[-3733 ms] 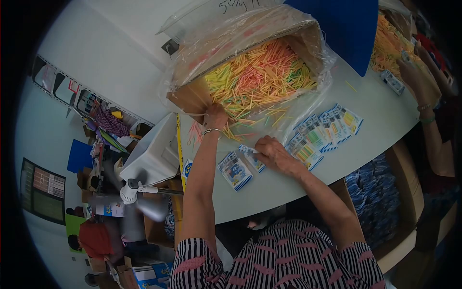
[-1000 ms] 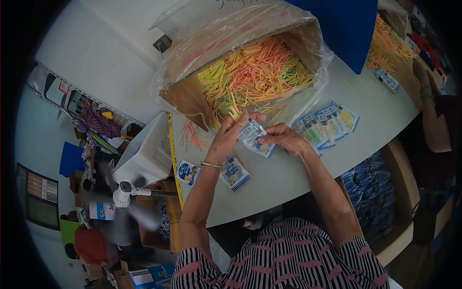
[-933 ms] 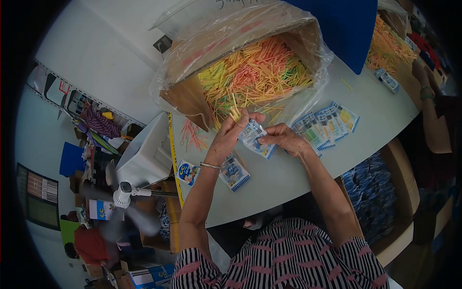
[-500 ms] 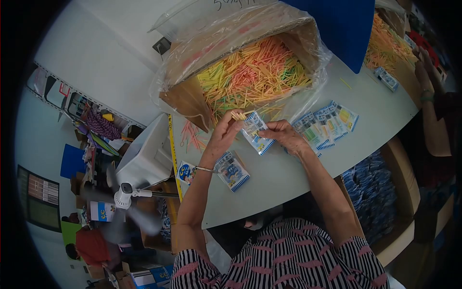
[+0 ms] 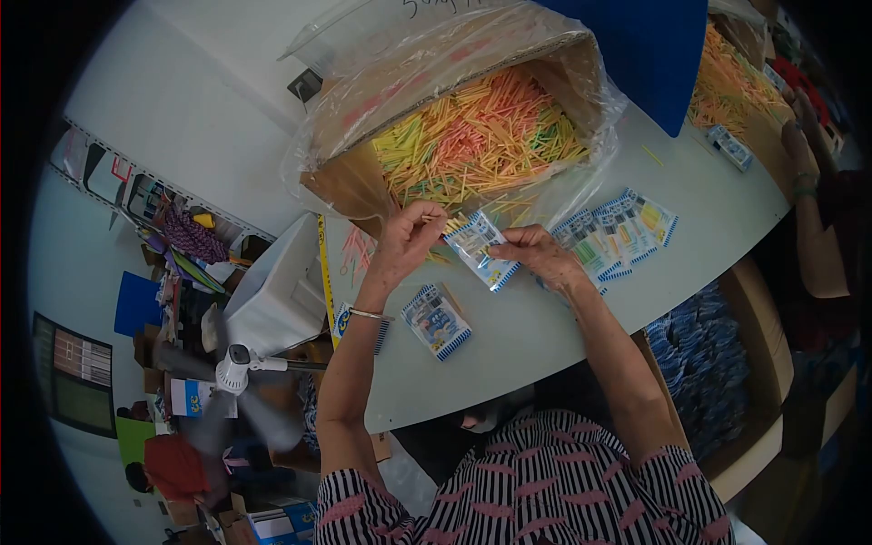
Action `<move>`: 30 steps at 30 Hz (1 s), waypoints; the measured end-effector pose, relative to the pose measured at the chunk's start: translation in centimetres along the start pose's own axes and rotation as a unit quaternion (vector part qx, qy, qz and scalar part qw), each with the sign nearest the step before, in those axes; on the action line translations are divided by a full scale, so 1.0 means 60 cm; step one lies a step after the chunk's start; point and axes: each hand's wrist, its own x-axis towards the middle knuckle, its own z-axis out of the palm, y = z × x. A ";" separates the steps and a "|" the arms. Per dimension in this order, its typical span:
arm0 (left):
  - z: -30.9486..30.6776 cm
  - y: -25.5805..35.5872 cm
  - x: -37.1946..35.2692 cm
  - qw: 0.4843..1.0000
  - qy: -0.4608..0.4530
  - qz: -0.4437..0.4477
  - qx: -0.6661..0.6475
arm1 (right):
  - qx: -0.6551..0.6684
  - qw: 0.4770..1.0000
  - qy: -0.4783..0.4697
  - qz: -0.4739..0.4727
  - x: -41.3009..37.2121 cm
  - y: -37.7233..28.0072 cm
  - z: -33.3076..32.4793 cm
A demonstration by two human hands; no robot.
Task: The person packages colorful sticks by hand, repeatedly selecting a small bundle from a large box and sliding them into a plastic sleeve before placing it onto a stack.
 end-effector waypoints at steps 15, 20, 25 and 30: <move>0.036 0.043 0.010 0.996 -0.059 0.034 -0.065 | 0.035 0.999 -0.005 -0.011 -0.005 -0.007 0.006; 0.037 -0.008 0.010 0.996 -0.057 -0.022 -0.062 | 0.077 0.996 -0.009 -0.035 -0.001 0.000 0.008; 0.050 -0.005 0.010 0.996 -0.038 -0.019 -0.075 | 0.078 0.997 -0.014 -0.019 -0.004 -0.002 0.012; 0.060 -0.009 0.008 0.997 -0.034 -0.007 -0.063 | 0.026 1.000 -0.012 -0.002 -0.004 -0.003 0.008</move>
